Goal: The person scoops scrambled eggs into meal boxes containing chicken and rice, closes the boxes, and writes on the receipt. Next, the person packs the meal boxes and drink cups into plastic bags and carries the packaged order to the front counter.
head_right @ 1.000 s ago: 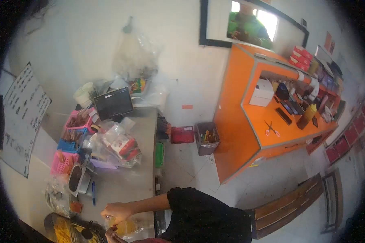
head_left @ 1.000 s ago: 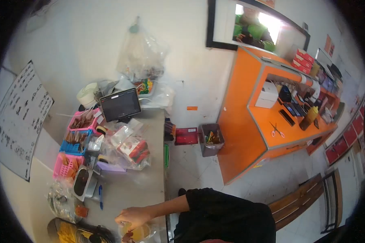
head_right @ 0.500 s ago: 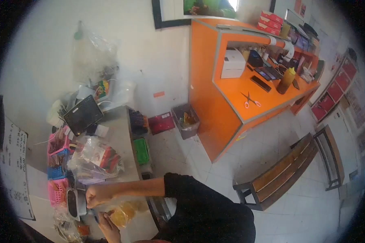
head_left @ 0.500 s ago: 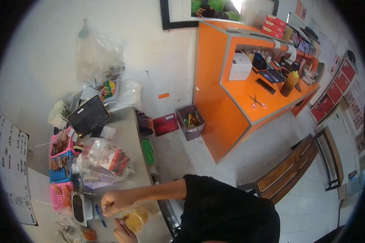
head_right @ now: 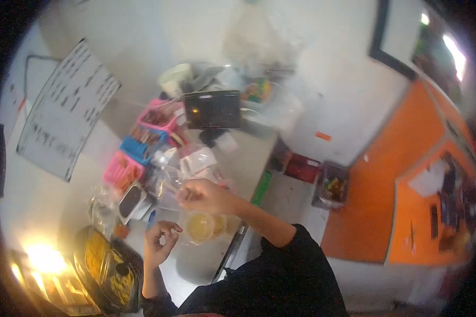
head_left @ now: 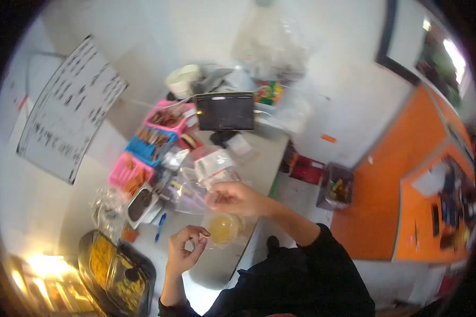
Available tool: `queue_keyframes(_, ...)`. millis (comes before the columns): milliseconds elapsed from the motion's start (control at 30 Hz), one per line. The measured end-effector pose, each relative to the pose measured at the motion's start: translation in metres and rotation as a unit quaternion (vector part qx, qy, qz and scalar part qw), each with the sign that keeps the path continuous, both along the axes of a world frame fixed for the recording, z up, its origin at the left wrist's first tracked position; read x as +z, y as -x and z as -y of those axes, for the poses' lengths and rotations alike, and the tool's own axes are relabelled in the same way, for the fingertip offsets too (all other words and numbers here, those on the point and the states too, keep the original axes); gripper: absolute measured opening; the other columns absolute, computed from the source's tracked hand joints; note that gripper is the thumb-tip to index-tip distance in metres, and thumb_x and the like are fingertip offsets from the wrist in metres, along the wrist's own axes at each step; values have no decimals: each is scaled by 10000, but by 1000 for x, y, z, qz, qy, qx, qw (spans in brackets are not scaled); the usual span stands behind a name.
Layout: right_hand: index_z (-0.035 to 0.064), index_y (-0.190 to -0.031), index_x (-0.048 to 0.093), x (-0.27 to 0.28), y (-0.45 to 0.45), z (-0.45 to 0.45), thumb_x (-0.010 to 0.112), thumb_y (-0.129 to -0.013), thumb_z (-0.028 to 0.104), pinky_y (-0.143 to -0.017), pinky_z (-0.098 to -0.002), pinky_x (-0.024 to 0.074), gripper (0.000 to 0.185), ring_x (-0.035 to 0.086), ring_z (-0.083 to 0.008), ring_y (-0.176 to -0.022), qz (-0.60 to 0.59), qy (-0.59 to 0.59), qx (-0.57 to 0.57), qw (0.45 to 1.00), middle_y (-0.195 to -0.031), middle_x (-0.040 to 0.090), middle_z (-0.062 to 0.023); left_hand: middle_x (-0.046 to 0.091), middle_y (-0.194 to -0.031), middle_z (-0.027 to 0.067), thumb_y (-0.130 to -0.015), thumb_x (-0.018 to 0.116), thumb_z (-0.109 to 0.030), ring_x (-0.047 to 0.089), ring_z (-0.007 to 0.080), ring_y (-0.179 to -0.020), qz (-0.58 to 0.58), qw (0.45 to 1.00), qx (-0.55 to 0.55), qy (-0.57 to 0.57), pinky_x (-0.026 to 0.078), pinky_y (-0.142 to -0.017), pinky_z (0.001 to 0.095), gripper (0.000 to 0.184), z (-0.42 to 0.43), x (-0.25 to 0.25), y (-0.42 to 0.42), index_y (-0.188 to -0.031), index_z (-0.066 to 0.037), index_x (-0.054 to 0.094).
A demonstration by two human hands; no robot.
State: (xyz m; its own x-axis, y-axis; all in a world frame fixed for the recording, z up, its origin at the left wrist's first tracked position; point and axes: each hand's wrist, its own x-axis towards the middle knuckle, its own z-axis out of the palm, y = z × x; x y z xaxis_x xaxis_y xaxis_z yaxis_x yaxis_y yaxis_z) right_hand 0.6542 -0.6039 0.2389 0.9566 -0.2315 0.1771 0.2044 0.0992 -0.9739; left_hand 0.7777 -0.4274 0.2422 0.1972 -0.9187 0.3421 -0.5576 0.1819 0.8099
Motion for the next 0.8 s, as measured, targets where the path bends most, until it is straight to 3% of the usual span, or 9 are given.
queue_keyframes(100, 45, -966, 506, -1, 3, 17, 570, -755, 57, -812, -269, 379, 220, 457, -143, -965, 93, 185, -54, 977, -1100, 435, -94, 510, -733, 104, -638, 553, 61, 502, 200, -666, 47, 999, 15, -4, 398, -621, 271, 183, 10, 27, -2, -692, -46, 414)
queue_keyframes(167, 62, -1013, 479, -15, -8, 23, 559, -747, 25, -839, -304, 361, 280, 421, -183, -1034, 159, 211, -35, 964, -1183, 363, -106, 503, -781, 114, -629, 533, 72, 498, 205, -713, 58, 996, 61, -15, 390, -652, 274, 182, 11, 38, -4, -685, -50, 410)
queue_keyframes(300, 53, -1088, 423, -37, -23, 6, 529, -731, -14, -857, -335, 352, 378, 364, -247, -1126, 182, 112, 42, 976, -1216, 364, -151, 496, -851, 123, -625, 485, 90, 472, 241, -847, 11, 998, 38, -52, 372, -749, 316, 194, 11, 41, -16, -733, -55, 415)
queue_keyframes(467, 45, -1089, 416, -82, -34, -4, 474, -719, -69, -817, -355, 372, 392, 483, -290, -959, 188, 122, 6, 975, -1012, 496, -165, 520, -868, 94, -696, 518, 71, 459, 267, -958, -139, 979, -124, -79, 356, -824, 349, 330, 7, 22, -35, -966, -63, 383)
queue_keyframes(500, 43, -1084, 420, -93, -38, -8, 467, -715, -80, -804, -358, 380, 392, 503, -298, -920, 208, 105, -3, 973, -970, 514, -166, 521, -876, 93, -675, 601, 47, 471, 253, -944, -136, 977, -146, -76, 350, -831, 351, 478, 3, 9, -40, -1055, -72, 335)
queue_keyframes(600, 43, -997, 454, -103, -40, -24, 483, -710, -40, -738, -361, 405, 299, 515, -288, -854, 173, 100, -22, 980, -929, 516, -153, 507, -858, 79, -618, 691, 2, 480, 219, -872, -321, 946, -43, 19, 361, -785, 333, 586, 8, -23, -27, -1078, -70, 335)
queue_keyframes(667, 50, -924, 459, -90, -48, -23, 509, -712, 20, -702, -359, 410, 219, 524, -273, -827, 182, 222, 19, 958, -918, 517, -142, 430, -928, 91, -514, 798, -155, 443, 180, -801, -266, 963, 37, 20, 366, -633, 279, 797, 19, -36, -18, -1131, -44, 306)
queue_keyframes(733, 59, -868, 461, -82, -52, -24, 525, -713, 72, -680, -357, 410, 168, 526, -261, -818, 192, 309, 29, 931, -907, 518, -130, 405, -953, 114, -550, 779, -223, 440, 197, -824, -200, 970, 124, -66, 380, -635, 289, 758, 25, -37, -11, -1141, -45, 337)
queue_keyframes(800, 71, -829, 459, -81, -49, -24, 531, -712, 115, -672, -355, 405, 144, 523, -251, -826, 201, 363, 8, 910, -896, 517, -117, 393, -970, 132, -653, 675, -157, 467, 220, -803, -131, 965, 204, -104, 424, -625, 301, 366, 33, -30, -3, -973, -47, 535)
